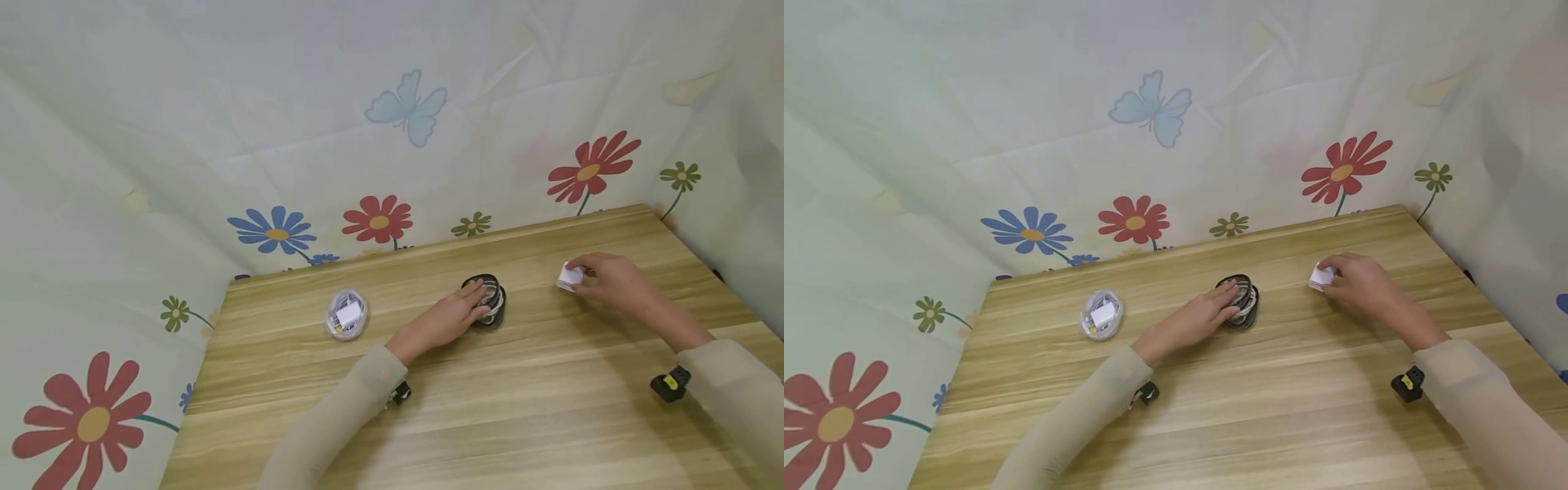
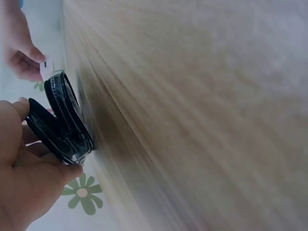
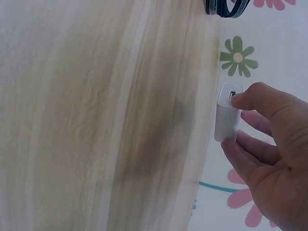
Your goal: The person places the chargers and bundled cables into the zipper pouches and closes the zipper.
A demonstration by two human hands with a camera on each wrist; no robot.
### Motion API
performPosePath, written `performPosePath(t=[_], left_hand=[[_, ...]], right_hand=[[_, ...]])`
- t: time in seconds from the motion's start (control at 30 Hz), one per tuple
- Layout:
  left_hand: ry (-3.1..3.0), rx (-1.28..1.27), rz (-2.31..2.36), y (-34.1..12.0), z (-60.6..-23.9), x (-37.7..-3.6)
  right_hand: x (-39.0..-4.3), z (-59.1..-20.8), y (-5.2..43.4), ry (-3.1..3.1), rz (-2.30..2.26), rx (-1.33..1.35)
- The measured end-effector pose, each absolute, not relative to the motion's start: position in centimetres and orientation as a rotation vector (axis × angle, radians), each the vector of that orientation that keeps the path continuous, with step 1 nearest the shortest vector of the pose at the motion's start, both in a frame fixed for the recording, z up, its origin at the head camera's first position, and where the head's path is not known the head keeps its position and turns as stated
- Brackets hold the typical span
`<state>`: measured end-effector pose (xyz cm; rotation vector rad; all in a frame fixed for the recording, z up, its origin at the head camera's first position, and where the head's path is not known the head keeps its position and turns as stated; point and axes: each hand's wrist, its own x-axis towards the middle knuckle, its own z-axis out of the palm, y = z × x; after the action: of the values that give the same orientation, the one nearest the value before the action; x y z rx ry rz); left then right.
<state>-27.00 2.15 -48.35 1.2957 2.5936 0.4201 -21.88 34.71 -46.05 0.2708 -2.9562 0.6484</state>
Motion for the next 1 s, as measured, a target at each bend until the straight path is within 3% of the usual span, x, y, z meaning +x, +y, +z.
performPosePath(t=[1.0], left_hand=[[2.61, 1.261, 0.481, 2.1, -49.0, -27.0]], right_hand=[[-21.7, -45.0, 30.9, -2.93, 0.691, 0.401]])
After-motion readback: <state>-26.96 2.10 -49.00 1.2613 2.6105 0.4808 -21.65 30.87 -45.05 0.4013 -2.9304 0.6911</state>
